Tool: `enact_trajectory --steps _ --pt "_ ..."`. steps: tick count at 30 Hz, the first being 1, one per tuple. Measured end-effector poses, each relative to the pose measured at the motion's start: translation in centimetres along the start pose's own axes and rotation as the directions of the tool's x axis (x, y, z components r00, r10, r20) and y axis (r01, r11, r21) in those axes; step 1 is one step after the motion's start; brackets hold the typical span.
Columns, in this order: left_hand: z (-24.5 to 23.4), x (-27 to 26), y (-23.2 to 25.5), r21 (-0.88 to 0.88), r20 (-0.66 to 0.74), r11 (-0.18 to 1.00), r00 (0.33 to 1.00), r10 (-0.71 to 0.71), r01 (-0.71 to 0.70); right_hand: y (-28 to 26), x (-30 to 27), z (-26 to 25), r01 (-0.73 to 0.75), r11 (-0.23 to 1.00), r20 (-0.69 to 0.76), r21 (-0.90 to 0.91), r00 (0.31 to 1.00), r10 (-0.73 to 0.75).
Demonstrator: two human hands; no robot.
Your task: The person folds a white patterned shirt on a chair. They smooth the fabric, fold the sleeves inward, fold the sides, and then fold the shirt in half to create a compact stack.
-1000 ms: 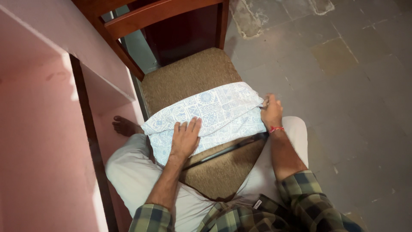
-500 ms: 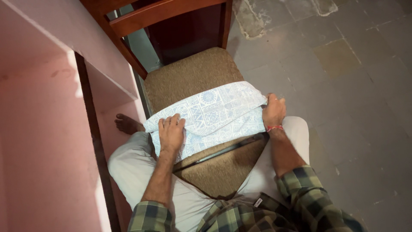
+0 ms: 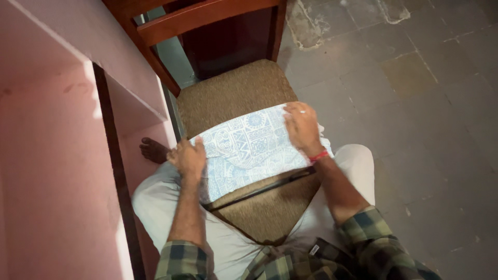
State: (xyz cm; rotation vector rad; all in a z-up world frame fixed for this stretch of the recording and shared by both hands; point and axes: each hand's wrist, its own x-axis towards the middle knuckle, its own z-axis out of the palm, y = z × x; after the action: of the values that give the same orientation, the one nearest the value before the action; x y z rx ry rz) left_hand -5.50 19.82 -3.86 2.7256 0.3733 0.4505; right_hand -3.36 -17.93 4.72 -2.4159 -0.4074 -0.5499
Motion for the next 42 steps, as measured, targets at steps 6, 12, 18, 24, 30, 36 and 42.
enact_trajectory --steps 6,12,18,24,30,36,42 --pt "0.3 2.0 -3.0 -0.437 0.387 0.771 0.870 -0.305 0.464 -2.8 3.1 4.0 -0.092 0.986 0.192 -0.140 0.974 0.118" --pt "1.2 2.4 -2.9 -0.506 0.107 0.842 0.982 -0.154 0.187 -1.8 1.7 6.6 -0.145 0.986 0.378 -0.088 0.910 0.168" --pt "-0.4 2.0 -2.3 -0.322 0.355 0.869 0.899 -0.256 0.375 -0.5 1.3 8.0 0.070 0.967 0.536 -0.246 0.841 0.076" --pt "-1.5 1.6 -2.0 -0.345 0.286 0.879 0.929 -0.235 0.329 -1.6 0.9 9.1 0.081 0.988 0.393 -0.133 0.919 -0.023" --pt "-1.6 1.2 -0.4 0.114 0.176 0.990 0.979 -0.103 0.083 -3.8 -0.5 9.4 0.066 0.956 0.329 -0.286 0.944 0.033" --pt "-2.6 1.1 0.6 -0.137 0.114 0.990 0.993 -0.010 0.025 -3.7 -0.9 9.1 0.072 0.962 0.287 -0.263 0.958 0.006" --pt "-1.9 1.9 0.6 -0.398 0.239 0.908 0.970 -0.035 0.131 -4.0 -0.6 8.8 0.083 0.962 0.267 -0.261 0.964 -0.011"
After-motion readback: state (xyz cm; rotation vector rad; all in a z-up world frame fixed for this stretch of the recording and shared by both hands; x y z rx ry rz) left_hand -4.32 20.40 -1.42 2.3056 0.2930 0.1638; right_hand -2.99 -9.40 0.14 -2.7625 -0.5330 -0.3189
